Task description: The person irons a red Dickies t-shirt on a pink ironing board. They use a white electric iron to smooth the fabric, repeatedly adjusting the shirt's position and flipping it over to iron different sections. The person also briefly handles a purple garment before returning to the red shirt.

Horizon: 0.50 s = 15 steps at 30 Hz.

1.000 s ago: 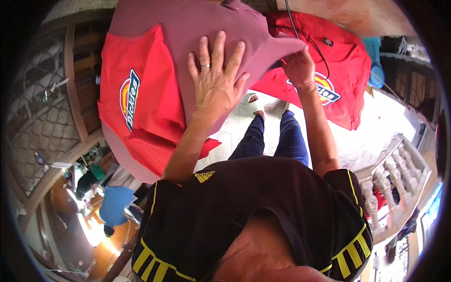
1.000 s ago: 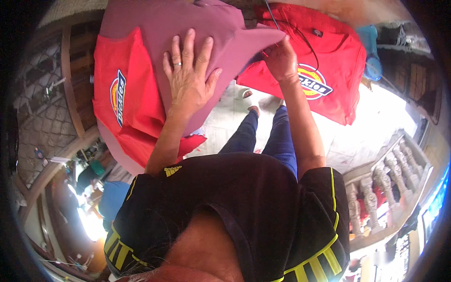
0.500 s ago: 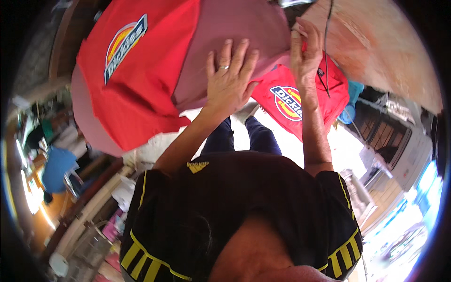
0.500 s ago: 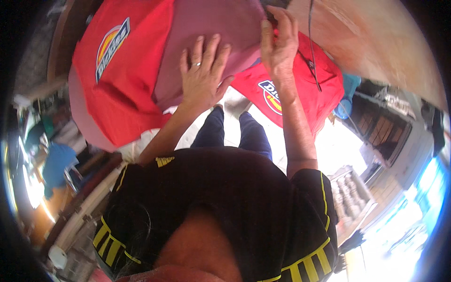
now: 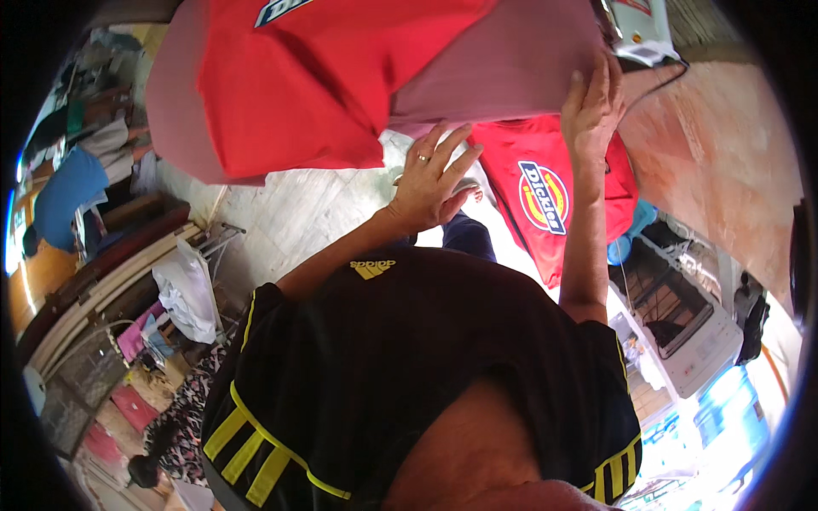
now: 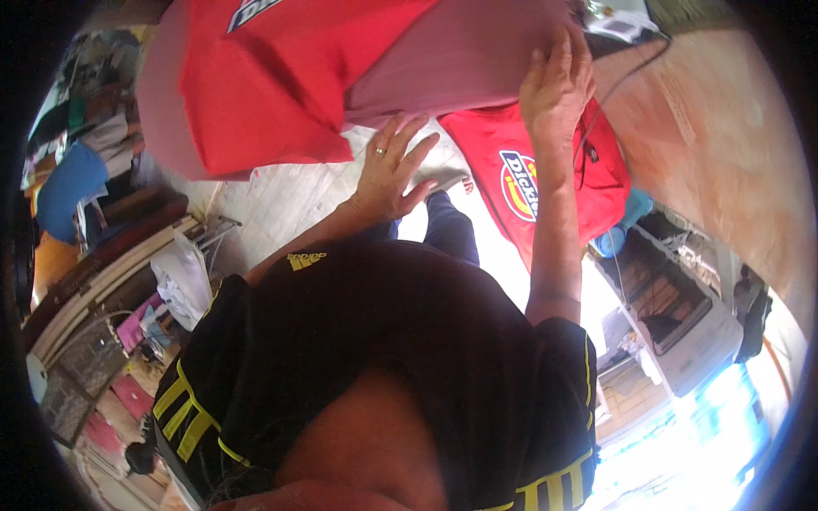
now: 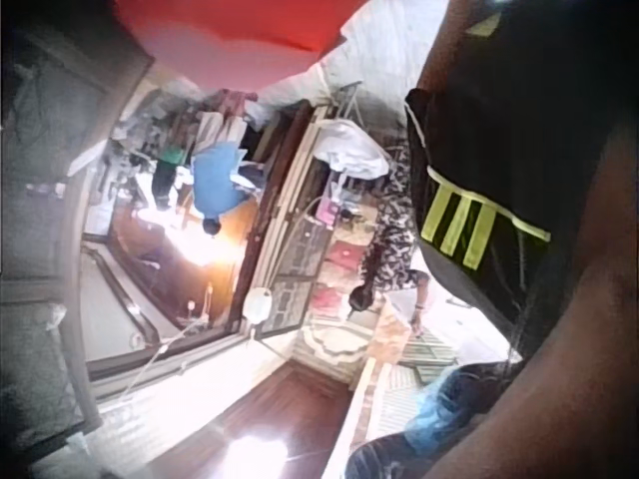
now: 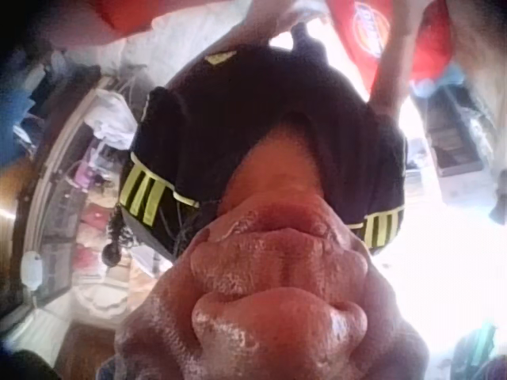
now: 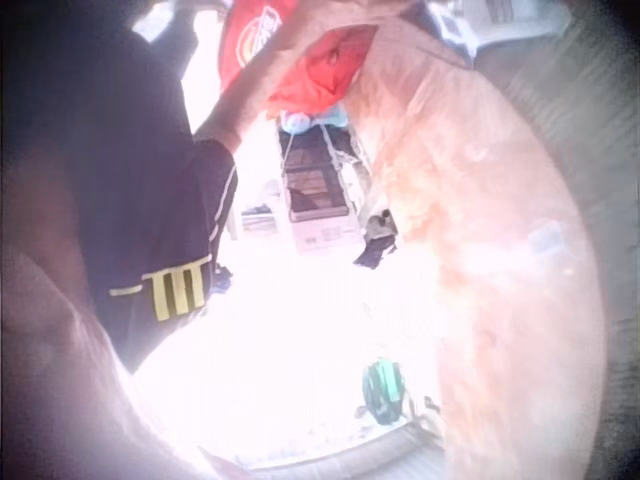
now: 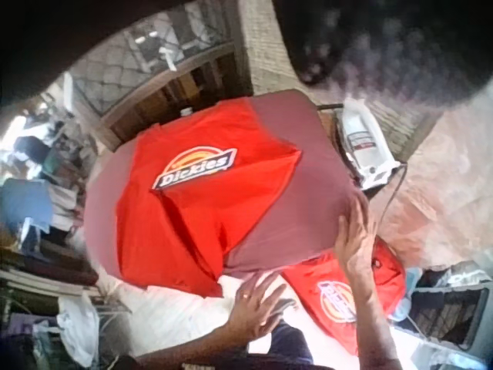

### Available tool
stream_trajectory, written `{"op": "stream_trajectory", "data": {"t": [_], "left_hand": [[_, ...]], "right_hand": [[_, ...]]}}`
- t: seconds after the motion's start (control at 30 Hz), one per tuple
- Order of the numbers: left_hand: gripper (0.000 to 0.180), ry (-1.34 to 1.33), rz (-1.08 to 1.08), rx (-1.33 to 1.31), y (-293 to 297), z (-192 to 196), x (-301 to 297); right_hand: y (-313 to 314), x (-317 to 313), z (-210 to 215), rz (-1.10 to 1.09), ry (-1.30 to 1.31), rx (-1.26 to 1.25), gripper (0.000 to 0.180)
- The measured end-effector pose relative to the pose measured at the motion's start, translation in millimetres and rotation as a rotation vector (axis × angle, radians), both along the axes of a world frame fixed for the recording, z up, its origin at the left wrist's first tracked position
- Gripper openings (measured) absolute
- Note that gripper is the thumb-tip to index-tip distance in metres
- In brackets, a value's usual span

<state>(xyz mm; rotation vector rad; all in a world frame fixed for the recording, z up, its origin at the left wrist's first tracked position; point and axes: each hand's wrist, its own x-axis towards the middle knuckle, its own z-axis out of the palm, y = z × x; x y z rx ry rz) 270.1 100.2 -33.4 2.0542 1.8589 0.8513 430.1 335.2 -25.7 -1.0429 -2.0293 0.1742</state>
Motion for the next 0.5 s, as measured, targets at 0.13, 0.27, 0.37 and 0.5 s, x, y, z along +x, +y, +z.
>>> {"op": "stream_trajectory", "data": {"t": [0.13, 0.27, 0.37, 0.5], "left_hand": [[0.042, -0.560, 0.119, -0.277, -41.3, -27.2, -45.4], [0.026, -1.330, 0.718, -0.403, -104.9, -73.2, -97.9], [0.071, -1.494, 1.091, -0.246, -134.6, -86.2, -138.5], [0.100, -1.168, 1.105, 0.178, -137.5, -68.5, -169.4]], "right_hand": [[-22.9, -39.5, -2.5, -0.140, -0.456, 0.160, 0.049], [-19.1, -39.5, -6.2, -0.067, -0.387, 0.137, 0.051], [-15.8, -38.1, -7.9, -0.017, -0.386, 0.127, 0.051], [-17.7, -39.6, -4.1, -0.053, -0.446, 0.117, 0.052]]}}
